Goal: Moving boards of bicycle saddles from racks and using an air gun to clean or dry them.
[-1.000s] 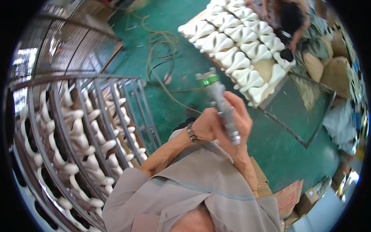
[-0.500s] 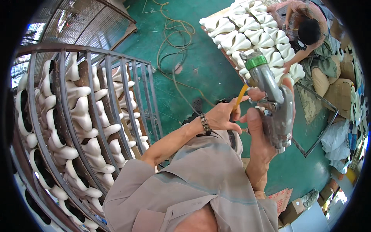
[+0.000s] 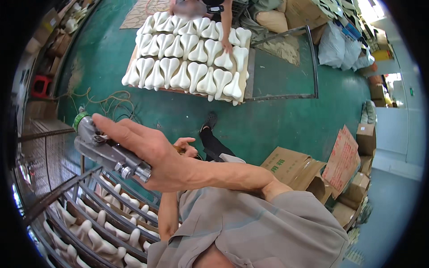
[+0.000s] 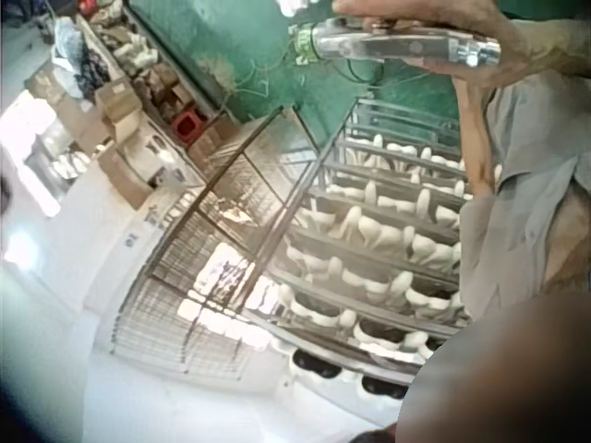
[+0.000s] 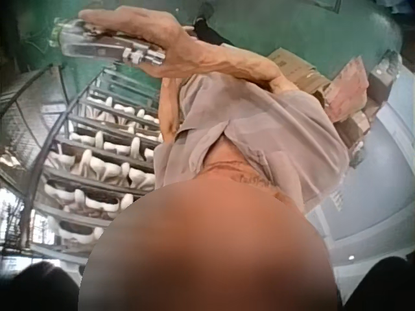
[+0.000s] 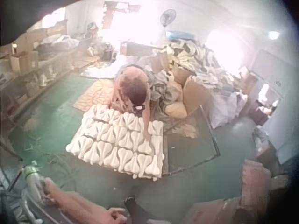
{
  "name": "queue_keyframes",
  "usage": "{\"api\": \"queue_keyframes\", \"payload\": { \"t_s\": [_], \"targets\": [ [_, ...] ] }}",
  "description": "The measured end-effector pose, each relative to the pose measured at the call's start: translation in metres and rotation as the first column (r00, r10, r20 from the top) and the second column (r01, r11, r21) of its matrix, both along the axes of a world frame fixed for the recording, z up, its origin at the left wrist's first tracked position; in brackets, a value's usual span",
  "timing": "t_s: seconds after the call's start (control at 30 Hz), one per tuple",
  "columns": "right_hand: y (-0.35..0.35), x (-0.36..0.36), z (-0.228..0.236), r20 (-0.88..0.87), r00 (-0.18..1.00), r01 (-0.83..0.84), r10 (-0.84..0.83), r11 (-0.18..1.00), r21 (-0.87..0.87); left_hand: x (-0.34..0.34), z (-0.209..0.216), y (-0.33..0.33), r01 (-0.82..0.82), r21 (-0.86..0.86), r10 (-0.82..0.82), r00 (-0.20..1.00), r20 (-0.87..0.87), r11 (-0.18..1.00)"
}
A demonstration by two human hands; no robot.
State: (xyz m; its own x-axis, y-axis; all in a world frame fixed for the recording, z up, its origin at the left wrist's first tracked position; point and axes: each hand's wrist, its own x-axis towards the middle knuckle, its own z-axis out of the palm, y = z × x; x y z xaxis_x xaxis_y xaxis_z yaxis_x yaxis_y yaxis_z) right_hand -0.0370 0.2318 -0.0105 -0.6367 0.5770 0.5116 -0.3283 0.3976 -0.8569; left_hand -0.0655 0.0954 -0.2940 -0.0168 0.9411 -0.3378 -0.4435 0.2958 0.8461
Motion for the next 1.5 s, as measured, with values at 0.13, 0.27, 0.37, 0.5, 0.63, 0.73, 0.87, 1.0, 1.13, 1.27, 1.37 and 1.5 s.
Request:
{"api": "queue_keyframes", "payload": {
  "t_s": [0.13, 0.27, 0.37, 0.5, 0.63, 0.73, 0.87, 1.0, 1.13, 1.27, 1.37, 1.5],
  "targets": [
    [0.018, 0.02, 0.005, -0.059, 0.998, 0.022, -0.021, 1.0, 0.016, -0.05, -0.091, -0.023, 0.031, -0.125, -0.081, 0.901, -0.425, 0.992],
    [0.035, 0.046, 0.009, 0.115, 0.978, -0.159, 0.172, 0.981, -0.113, -0.08, -0.208, -0.15, -0.09, -0.195, -0.137, 0.439, -0.888, 0.977],
    [0.074, 0.101, 0.008, 0.337, 0.941, 0.002, 0.015, 0.999, -0.049, -0.071, -0.139, -0.101, 0.101, -0.277, -0.293, 0.421, -0.858, 0.956],
    [0.108, 0.15, 0.026, 0.517, 0.856, 0.08, -0.021, 0.993, -0.091, -0.105, -0.148, -0.133, 0.046, -0.34, -0.338, 0.292, -0.895, 0.939],
    [0.141, 0.18, 0.015, 0.731, 0.68, 0.027, -0.061, 0.998, 0.058, -0.13, -0.151, -0.118, -0.029, -0.347, -0.329, 0.251, -0.91, 0.937],
    [0.144, 0.185, -0.025, 0.794, 0.608, 0.073, -0.016, 0.997, -0.035, -0.136, -0.143, -0.092, -0.048, -0.612, -0.576, 0.287, -0.765, 0.789],
    [0.145, 0.18, -0.082, 0.87, 0.493, 0.074, -0.009, 0.997, -0.032, -0.104, -0.145, -0.044, -0.12, -0.563, -0.503, 0.329, -0.8, 0.818],
    [0.159, 0.167, -0.129, 0.906, 0.423, 0.071, 0.009, 0.997, -0.043, -0.066, -0.149, -0.009, -0.129, -0.599, -0.526, 0.357, -0.772, 0.791],
    [0.18, 0.149, -0.146, 0.922, 0.385, 0.129, -0.029, 0.991, -0.022, -0.052, -0.167, -0.001, -0.077, -0.683, -0.617, 0.363, -0.698, 0.727],
    [0.193, 0.119, -0.149, 0.873, 0.468, 0.219, -0.14, 0.975, 0.039, -0.067, -0.181, 0.001, -0.003, -0.671, -0.633, 0.329, -0.701, 0.742],
    [0.197, 0.104, -0.149, 0.872, 0.429, 0.319, -0.237, 0.943, 0.099, -0.088, -0.179, 0.019, 0.034, -0.676, -0.645, 0.338, -0.685, 0.736],
    [0.182, 0.088, -0.143, 0.91, 0.376, 0.285, -0.175, 0.956, 0.066, -0.116, -0.184, 0.012, 0.088, -0.68, -0.668, 0.311, -0.676, 0.728]
  ]
}}
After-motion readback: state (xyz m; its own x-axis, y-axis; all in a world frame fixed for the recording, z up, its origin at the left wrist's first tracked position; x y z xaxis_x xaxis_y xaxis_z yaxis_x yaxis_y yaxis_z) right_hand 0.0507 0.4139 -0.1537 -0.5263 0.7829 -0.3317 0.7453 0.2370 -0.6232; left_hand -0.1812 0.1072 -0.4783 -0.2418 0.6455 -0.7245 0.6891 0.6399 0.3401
